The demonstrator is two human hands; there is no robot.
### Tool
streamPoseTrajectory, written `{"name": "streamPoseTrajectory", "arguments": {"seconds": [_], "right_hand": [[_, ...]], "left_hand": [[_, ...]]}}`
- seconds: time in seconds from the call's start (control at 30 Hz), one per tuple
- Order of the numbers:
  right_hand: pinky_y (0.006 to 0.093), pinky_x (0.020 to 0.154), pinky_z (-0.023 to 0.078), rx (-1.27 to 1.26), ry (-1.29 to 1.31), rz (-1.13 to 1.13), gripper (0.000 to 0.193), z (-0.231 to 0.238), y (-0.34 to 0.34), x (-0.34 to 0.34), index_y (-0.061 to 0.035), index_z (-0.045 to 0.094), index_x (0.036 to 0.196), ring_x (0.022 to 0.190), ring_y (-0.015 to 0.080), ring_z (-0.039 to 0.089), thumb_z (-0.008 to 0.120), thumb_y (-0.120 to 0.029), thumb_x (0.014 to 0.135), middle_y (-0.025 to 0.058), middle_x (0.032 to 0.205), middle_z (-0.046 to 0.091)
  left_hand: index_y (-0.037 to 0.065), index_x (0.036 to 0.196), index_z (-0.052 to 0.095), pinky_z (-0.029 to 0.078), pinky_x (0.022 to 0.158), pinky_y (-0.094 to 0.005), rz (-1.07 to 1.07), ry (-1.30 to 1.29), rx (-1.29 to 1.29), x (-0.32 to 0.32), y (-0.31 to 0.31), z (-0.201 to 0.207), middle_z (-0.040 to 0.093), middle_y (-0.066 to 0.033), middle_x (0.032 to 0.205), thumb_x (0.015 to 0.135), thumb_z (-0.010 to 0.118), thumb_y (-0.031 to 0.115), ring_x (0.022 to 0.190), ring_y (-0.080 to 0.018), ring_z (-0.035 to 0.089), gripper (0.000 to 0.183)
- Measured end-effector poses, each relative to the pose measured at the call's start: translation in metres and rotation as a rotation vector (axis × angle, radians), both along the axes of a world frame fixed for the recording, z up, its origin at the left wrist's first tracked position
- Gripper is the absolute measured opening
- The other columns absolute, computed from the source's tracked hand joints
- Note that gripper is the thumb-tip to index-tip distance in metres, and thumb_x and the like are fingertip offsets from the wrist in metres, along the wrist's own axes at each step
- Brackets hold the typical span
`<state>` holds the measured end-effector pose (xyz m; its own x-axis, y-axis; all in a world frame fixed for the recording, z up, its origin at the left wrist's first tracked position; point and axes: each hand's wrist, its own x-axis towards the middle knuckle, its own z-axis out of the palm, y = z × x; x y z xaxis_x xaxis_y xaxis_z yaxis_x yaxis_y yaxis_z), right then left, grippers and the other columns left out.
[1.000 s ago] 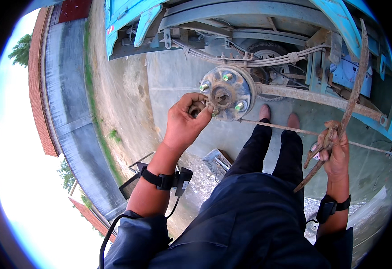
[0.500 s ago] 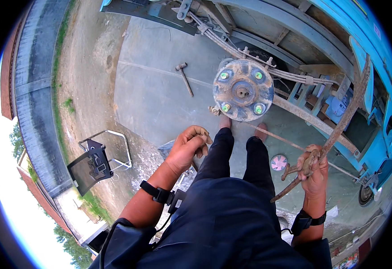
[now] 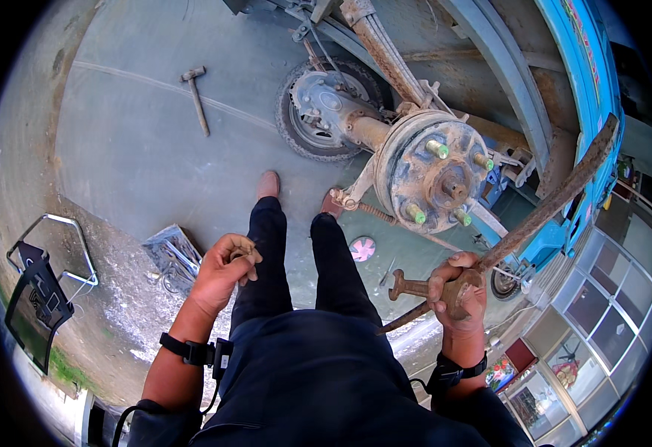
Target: The person works on a vehicle axle using a hammer and a wrench. They strike the hub assembly with the hammer and use a large open-ended wrench together with a metal rod to manipulate the central hub component.
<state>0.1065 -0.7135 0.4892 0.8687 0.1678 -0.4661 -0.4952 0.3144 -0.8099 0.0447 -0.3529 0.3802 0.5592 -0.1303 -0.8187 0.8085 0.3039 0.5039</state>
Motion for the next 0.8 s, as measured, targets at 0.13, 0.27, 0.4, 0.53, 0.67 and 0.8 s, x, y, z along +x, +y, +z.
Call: {"name": "streamPoseTrajectory", "arguments": {"seconds": [0.13, 0.27, 0.4, 0.53, 0.67, 0.8], "right_hand": [[0.0271, 0.050, 0.043, -0.029, 0.047, -0.050, 0.058, 0.008, 0.019, 0.005, -0.0018, 0.047, 0.129, 0.057, 0.0171, 0.055, 0.071, -0.032, 0.086, 0.0220, 0.077, 0.062], [0.0255, 0.048, 0.042, -0.091, 0.032, -0.057, 0.060, 0.010, 0.030, 0.009, -0.0016, 0.046, 0.132, 0.055, 0.0162, 0.052, 0.070, -0.030, 0.085, 0.0222, 0.077, 0.062], [0.0249, 0.048, 0.041, -0.102, 0.032, -0.080, 0.062, 0.012, 0.038, 0.012, -0.0028, 0.046, 0.135, 0.054, 0.0153, 0.051, 0.070, -0.030, 0.084, 0.0214, 0.076, 0.062], [0.0247, 0.047, 0.041, -0.120, 0.030, -0.100, 0.065, 0.012, 0.043, 0.013, -0.0040, 0.045, 0.136, 0.052, 0.0147, 0.049, 0.071, -0.032, 0.083, 0.0210, 0.075, 0.061], [0.0241, 0.047, 0.041, -0.143, 0.024, -0.118, 0.067, 0.012, 0.045, 0.012, -0.0046, 0.045, 0.137, 0.051, 0.0143, 0.048, 0.071, -0.034, 0.083, 0.0210, 0.075, 0.061], [0.0233, 0.047, 0.041, -0.128, 0.015, -0.117, 0.068, 0.012, 0.041, 0.012, -0.0048, 0.044, 0.138, 0.051, 0.0142, 0.049, 0.071, -0.035, 0.083, 0.0212, 0.076, 0.061]], "left_hand": [[0.006, 0.103, 0.058, 0.043, 0.053, -0.0203, 0.100, 0.012, -0.025, -0.014, 0.027, -0.027, 0.067, -0.0055, 0.089, 0.090, 0.058, 0.005, 0.062, -0.0094, 0.060, 0.013], [0.006, 0.102, 0.059, 0.042, 0.052, -0.0211, 0.128, 0.071, -0.050, -0.017, 0.040, -0.047, 0.067, -0.0053, 0.088, 0.090, 0.057, 0.005, 0.062, -0.0095, 0.059, 0.012], [0.007, 0.103, 0.059, 0.041, 0.052, -0.0210, 0.135, 0.097, -0.071, -0.014, 0.042, -0.061, 0.067, -0.0055, 0.087, 0.090, 0.056, 0.005, 0.061, -0.0096, 0.058, 0.013], [0.007, 0.103, 0.059, 0.041, 0.052, -0.0206, 0.143, 0.108, -0.087, -0.013, 0.046, -0.073, 0.066, -0.0049, 0.086, 0.091, 0.055, 0.006, 0.061, -0.0091, 0.057, 0.013], [0.007, 0.101, 0.058, 0.040, 0.051, -0.0203, 0.119, 0.140, -0.062, -0.011, 0.050, -0.079, 0.066, -0.0047, 0.086, 0.089, 0.054, 0.005, 0.060, -0.0087, 0.057, 0.013], [0.007, 0.100, 0.058, 0.040, 0.050, -0.0202, 0.141, 0.163, -0.052, -0.012, 0.053, -0.086, 0.066, -0.0048, 0.087, 0.088, 0.052, 0.004, 0.058, -0.0087, 0.056, 0.014]]}}
